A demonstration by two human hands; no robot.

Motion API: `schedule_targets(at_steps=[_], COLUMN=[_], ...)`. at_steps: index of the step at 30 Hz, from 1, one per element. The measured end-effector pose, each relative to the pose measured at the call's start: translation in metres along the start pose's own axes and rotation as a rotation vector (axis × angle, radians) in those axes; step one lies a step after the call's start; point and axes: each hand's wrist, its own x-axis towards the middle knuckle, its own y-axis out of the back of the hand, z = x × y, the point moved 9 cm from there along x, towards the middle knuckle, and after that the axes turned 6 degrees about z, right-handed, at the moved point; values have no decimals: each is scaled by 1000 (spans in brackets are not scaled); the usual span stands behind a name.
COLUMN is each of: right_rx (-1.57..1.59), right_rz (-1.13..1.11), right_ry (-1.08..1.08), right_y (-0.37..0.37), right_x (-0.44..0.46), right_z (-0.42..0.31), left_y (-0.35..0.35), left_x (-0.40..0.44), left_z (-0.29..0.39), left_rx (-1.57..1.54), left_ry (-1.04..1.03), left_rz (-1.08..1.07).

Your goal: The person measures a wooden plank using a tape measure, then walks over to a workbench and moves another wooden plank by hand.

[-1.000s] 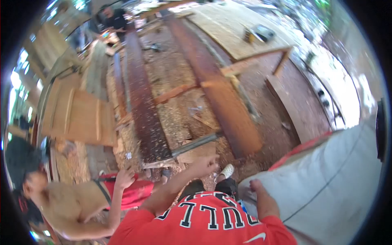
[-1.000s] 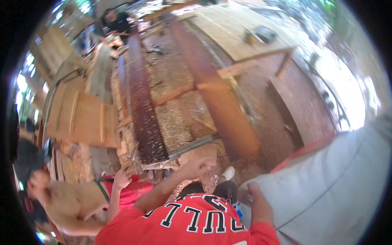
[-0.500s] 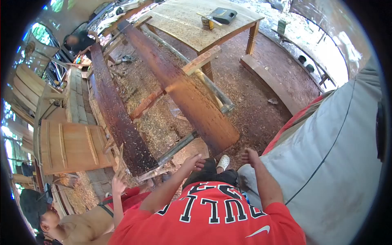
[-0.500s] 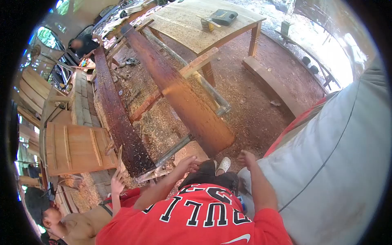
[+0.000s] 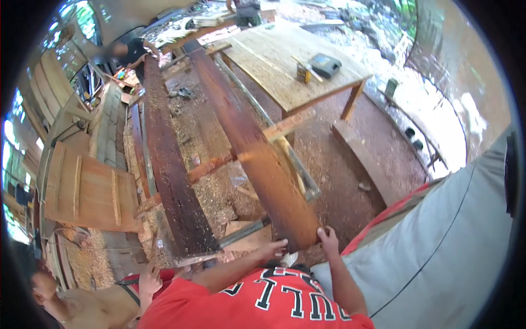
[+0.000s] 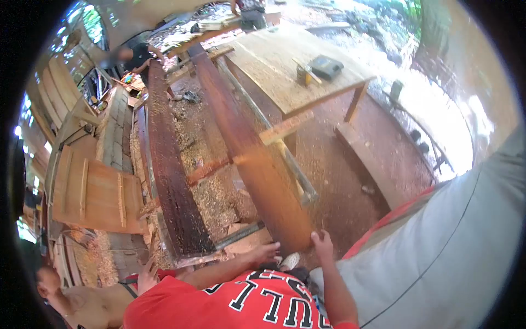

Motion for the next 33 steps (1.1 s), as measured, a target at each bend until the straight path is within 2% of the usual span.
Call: schedule_targets(at_steps=[2, 4, 5, 7, 8, 10, 12, 14, 15, 17, 21, 24, 26, 27, 30, 33], right_rx=[-310, -367, -419, -531, -568, -637, -549, -478, -447, -394, -119, 46, 147, 200, 138, 215], right_rz=[182, 207, 145, 23, 26, 21, 30, 24, 19, 0, -216, -295, -372, -413, -460, -546], right_ry=[421, 483, 388, 182, 167, 120, 160, 191, 178, 153, 28, -202, -279, -315, -404, -357], right_y=[10, 6, -2, -8, -8, -10, -11, -13, -13, -11, -24, -24, -27, -32, -21, -33], right_x=[-6, -7, -10, -10, -6, -1, -3, 5, 9, 13, 44, 46, 48, 49, 37, 56], right_z=[-47, -71, -80, -89, -90, -85, -89, -79, -76, -75, -28, -21, -12, -10, -36, -7], left_y=[-10, -12, -13, -5, -4, 9, 16, 6, 6, 11, 5, -74, -95, -85, -113, -118], left_x=[-3, 11, 2, 4, -2, 23, 33, 24, 18, 28, 38, -49, -61, -42, -81, -81], left_z=[11, 12, 15, 25, 23, 3, 1, 21, 23, 20, 23, 95, 110, 100, 129, 135], left_rx=[-4, 12, 28, 19, 68, 148, 186, 173, 168, 213, 498, 408, 434, 535, 451, 521], left_ry=[30, 5, 3, -46, -38, 43, -12, -204, -210, -190, -171, -348, -422, -350, -417, -380], left_rz=[35, -33, -37, 109, 160, 128, 140, 184, 288, 324, 451, 385, 313, 338, 427, 464])
